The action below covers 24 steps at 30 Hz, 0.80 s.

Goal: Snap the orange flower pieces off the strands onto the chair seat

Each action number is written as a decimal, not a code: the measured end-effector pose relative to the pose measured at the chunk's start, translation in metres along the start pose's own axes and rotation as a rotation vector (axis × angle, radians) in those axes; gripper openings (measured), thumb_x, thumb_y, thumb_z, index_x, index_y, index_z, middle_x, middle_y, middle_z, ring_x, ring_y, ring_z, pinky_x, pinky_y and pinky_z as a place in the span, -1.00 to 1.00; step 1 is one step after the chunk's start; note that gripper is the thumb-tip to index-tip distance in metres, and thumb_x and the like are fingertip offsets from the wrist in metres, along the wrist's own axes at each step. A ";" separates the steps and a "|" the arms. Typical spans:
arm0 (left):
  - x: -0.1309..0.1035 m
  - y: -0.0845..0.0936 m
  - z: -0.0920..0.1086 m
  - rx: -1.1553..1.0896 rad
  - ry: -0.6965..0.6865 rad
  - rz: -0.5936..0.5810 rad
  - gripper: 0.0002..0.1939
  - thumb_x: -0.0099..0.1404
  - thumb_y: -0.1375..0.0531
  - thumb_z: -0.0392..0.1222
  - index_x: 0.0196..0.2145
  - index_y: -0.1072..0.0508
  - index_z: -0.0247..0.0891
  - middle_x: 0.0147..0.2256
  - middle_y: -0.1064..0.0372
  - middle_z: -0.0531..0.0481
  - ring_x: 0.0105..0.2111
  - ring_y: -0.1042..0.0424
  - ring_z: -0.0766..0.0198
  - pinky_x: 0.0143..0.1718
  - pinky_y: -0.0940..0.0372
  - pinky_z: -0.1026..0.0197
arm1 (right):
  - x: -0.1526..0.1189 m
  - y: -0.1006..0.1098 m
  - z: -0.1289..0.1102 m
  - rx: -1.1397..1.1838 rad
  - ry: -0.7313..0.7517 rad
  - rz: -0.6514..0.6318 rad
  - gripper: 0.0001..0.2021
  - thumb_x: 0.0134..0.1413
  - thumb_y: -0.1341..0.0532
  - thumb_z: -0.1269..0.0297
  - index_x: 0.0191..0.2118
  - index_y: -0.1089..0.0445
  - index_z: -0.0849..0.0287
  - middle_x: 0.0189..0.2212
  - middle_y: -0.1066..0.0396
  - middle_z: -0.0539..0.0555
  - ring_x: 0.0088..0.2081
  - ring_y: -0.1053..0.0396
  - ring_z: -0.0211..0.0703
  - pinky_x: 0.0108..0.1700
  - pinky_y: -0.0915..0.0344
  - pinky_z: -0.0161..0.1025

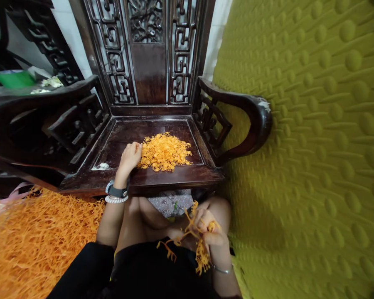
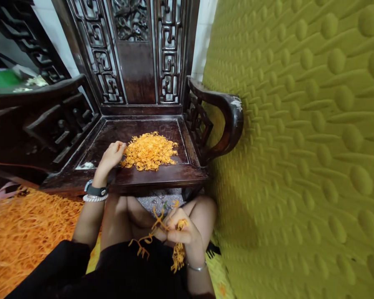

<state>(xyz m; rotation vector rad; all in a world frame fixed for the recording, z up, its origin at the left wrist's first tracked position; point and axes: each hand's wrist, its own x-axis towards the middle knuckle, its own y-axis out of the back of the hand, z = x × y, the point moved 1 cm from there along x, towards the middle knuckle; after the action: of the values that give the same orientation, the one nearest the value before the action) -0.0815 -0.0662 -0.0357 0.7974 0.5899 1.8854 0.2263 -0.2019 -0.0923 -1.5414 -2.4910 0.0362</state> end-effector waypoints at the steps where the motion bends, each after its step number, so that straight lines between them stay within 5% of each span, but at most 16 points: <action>1: 0.001 -0.003 0.000 0.010 -0.010 -0.027 -0.73 0.34 0.00 -0.09 -0.27 -0.42 -0.27 -0.21 -0.43 -0.23 -0.10 -0.38 -0.01 0.02 -0.19 -0.02 | 0.002 -0.002 -0.003 0.058 0.000 0.013 -0.49 -0.20 -0.29 -0.23 -0.62 -0.12 0.10 -0.66 -0.06 -0.04 -0.56 -0.05 -0.21 -0.52 -0.05 -0.23; 6: -0.004 -0.003 0.006 0.012 -0.085 -0.059 -0.64 0.36 -0.02 -0.07 0.00 -0.42 -0.27 0.12 -0.30 -0.19 0.19 -0.20 0.08 0.26 0.03 0.02 | 0.026 -0.012 -0.014 0.278 0.010 0.008 -0.49 -0.10 -0.23 -0.19 -0.66 -0.09 0.12 -0.71 0.07 -0.09 -0.61 0.08 -0.27 -0.54 0.06 -0.25; 10: -0.032 0.014 0.028 -0.141 -0.220 -0.025 -0.60 0.40 0.01 -0.01 0.07 -0.39 -0.21 0.21 -0.21 -0.12 0.24 -0.14 0.15 0.29 0.04 0.03 | 0.040 -0.017 -0.025 0.363 0.015 0.017 -0.58 -0.04 -0.25 -0.09 -0.58 -0.21 0.16 -0.61 -0.04 -0.05 -0.55 0.01 -0.26 -0.46 0.01 -0.25; 15: -0.094 0.029 0.073 -0.443 -0.410 -0.362 -0.66 0.43 0.04 -0.03 -0.02 -0.44 -0.13 0.18 -0.25 -0.05 0.20 -0.19 0.19 0.25 -0.03 0.02 | 0.046 -0.024 -0.039 0.461 -0.039 0.016 -0.47 0.05 -0.06 -0.27 -0.45 -0.34 0.17 -0.52 -0.11 0.02 -0.50 -0.05 -0.21 -0.42 -0.10 -0.22; 19: -0.134 0.024 0.097 -0.546 -0.502 -0.421 -0.72 0.36 -0.08 0.03 -0.12 -0.42 -0.18 -0.05 -0.37 -0.09 0.00 -0.31 0.16 0.05 -0.19 0.08 | 0.044 -0.031 -0.041 0.463 -0.111 0.072 -0.26 0.02 0.08 -0.41 -0.16 -0.44 0.20 -0.39 -0.27 0.12 -0.40 -0.22 -0.12 -0.31 -0.24 -0.17; 24: -0.155 -0.002 0.105 -0.341 -0.496 -0.393 -0.57 0.06 -0.33 0.14 -0.42 -0.28 -0.23 -0.36 -0.28 0.02 -0.28 -0.22 0.18 -0.24 -0.16 0.16 | 0.038 -0.045 -0.044 0.374 -0.125 0.091 -0.22 0.11 0.18 -0.37 0.18 -0.28 0.07 -0.08 -0.40 0.13 0.01 -0.31 0.03 0.12 -0.19 -0.07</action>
<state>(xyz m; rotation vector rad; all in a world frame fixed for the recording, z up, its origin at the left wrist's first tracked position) 0.0465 -0.2004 -0.0094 0.8126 0.0949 1.3120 0.1792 -0.1927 -0.0368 -1.5253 -2.3269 0.5933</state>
